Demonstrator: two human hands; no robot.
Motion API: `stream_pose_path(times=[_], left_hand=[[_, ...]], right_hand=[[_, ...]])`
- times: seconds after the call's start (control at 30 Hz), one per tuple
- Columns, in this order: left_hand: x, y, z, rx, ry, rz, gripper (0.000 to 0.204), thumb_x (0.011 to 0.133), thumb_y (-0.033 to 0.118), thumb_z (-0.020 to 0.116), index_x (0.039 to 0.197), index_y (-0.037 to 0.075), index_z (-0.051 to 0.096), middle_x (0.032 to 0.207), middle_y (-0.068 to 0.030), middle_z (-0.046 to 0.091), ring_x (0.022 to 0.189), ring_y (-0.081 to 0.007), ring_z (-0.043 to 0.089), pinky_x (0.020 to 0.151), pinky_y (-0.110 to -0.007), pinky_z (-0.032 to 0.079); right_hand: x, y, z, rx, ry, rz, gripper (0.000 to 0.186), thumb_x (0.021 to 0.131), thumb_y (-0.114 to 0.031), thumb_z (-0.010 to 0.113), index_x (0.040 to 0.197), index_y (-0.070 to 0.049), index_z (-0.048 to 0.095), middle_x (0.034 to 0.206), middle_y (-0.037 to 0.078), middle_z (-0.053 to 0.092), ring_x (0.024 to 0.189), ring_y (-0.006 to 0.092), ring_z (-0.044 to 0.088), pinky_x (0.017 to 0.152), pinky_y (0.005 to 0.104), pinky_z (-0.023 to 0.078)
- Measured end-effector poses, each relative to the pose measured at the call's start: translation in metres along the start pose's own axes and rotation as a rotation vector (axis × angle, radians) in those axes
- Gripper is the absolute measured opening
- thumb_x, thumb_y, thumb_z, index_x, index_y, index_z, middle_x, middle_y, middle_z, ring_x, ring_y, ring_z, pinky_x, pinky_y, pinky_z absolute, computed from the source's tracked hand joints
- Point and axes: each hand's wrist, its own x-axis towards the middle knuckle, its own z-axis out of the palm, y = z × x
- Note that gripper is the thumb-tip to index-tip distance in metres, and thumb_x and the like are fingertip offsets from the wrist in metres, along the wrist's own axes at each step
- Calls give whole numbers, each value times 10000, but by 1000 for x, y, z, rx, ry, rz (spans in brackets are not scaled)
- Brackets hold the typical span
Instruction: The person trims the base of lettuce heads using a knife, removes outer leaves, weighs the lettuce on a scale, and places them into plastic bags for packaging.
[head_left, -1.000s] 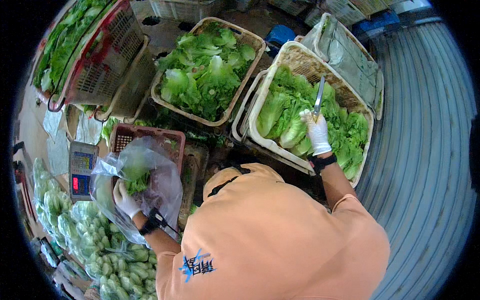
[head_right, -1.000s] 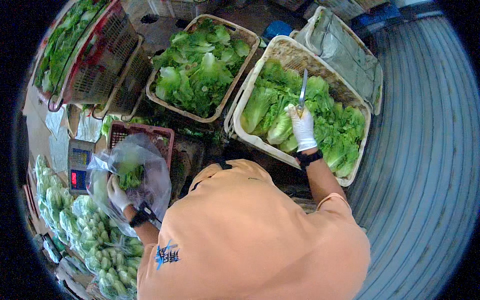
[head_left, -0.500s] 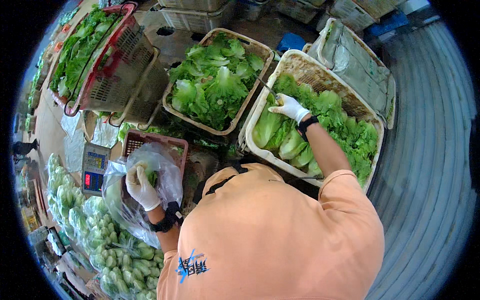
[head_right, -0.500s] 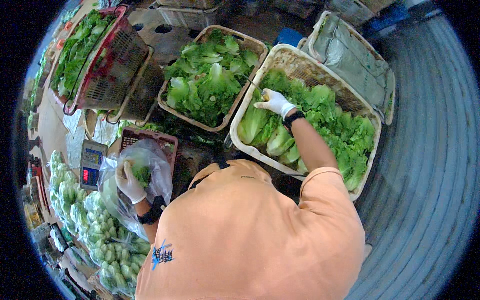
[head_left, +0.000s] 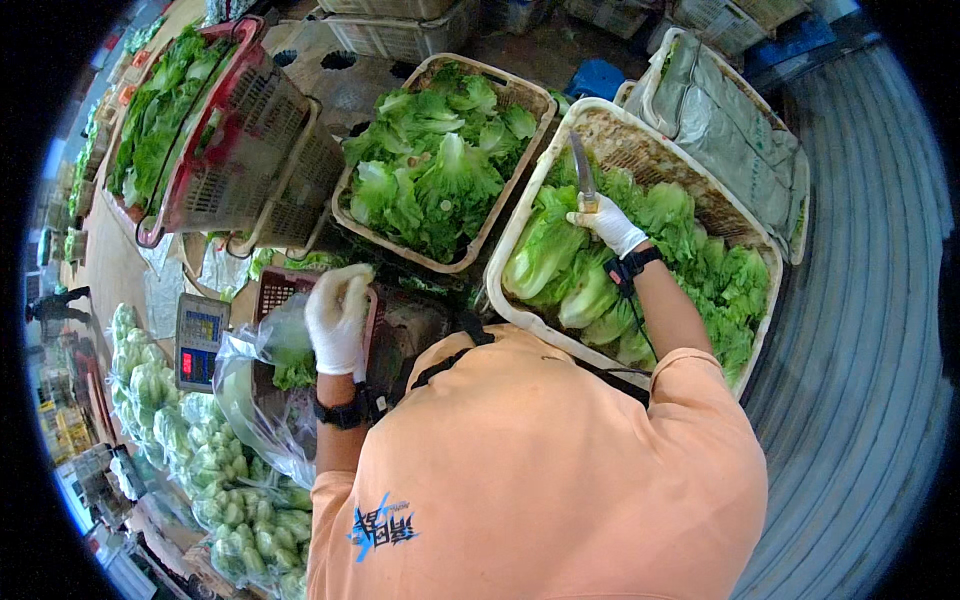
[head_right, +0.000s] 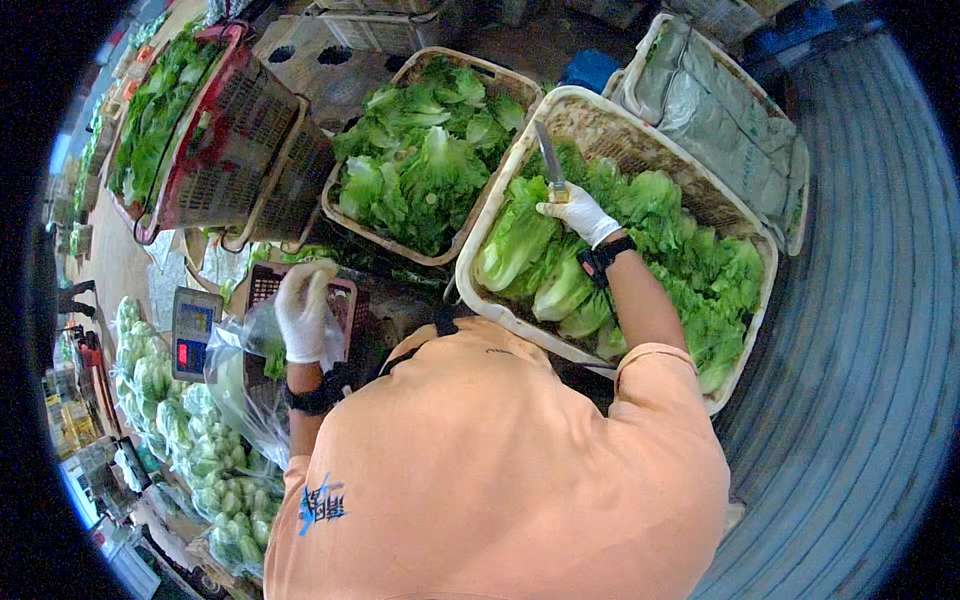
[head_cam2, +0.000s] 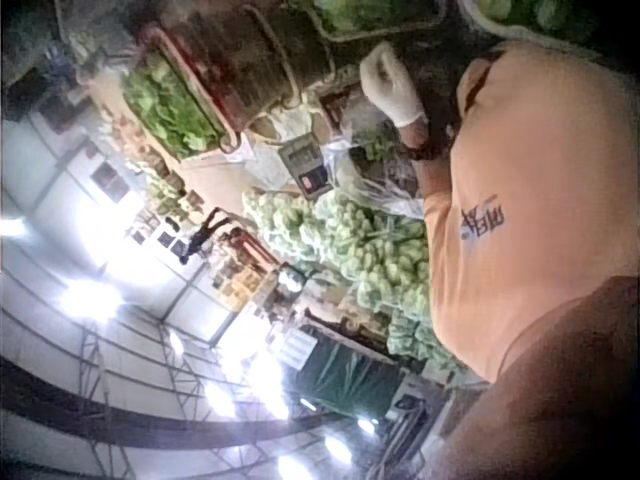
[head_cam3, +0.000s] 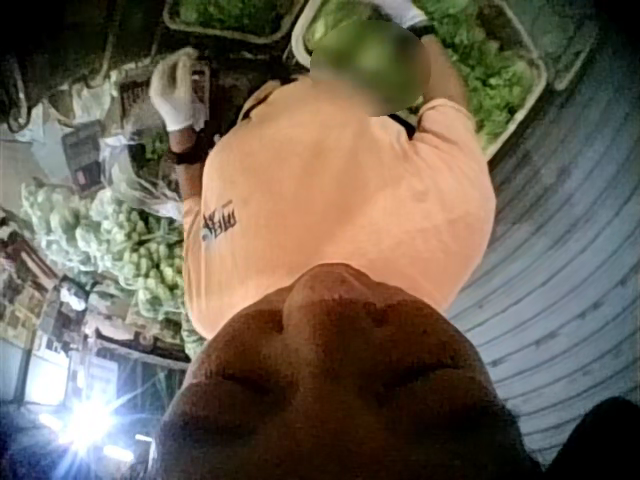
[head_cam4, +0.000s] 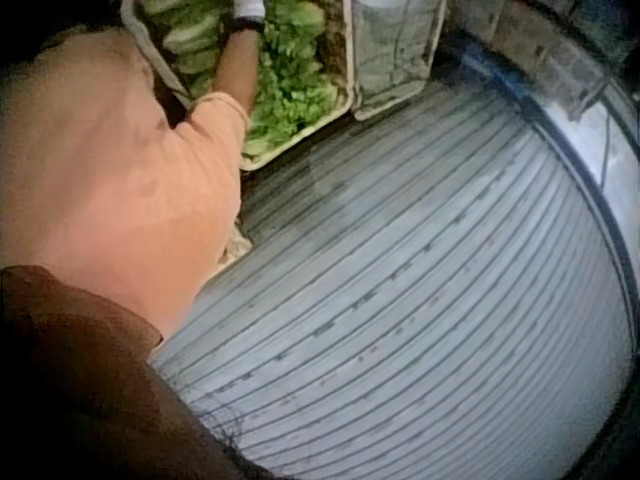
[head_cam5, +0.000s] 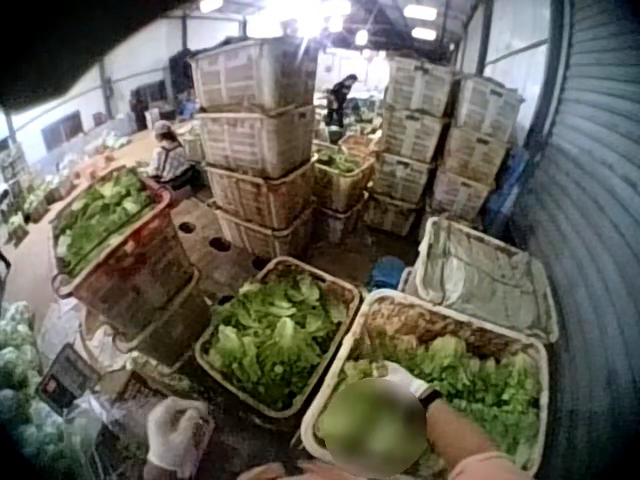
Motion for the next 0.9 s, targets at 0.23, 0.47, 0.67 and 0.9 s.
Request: stream_pose_path(times=[0.23,0.47,0.67,0.9], left_hand=[[60,12,125,381,-677,548,558,701,281,718,1215,141,554,1135,-126,597,1026,-320,556,870,-400,460],[63,36,199,807,-908,601,890,651,262,754,1416,271,299,1041,-150,566,911,-323,591,777,-438,484],[100,56,177,-166,-493,566,931,630,388,777,1404,112,339,1150,-201,548,1087,-342,518,920,-398,423],[105,52,129,-955,-560,124,1204,541,312,893,1447,7,161,1447,-129,304,1296,-225,352,1069,-363,305]], right_hand=[[0,9,-19,250,-32,144,251,813,-133,703,900,-136,468,799,-68,479,698,46,479,623,230,435],[1,34,-31,580,237,140,229,826,-143,688,857,-169,463,746,-80,451,647,52,474,478,205,379],[-17,-21,-32,830,152,17,327,920,-164,549,1238,-98,505,1145,44,600,1047,181,581,918,354,482],[-10,-104,80,990,-149,61,378,949,-308,508,1256,-88,481,1224,62,567,1090,191,564,937,375,473]])
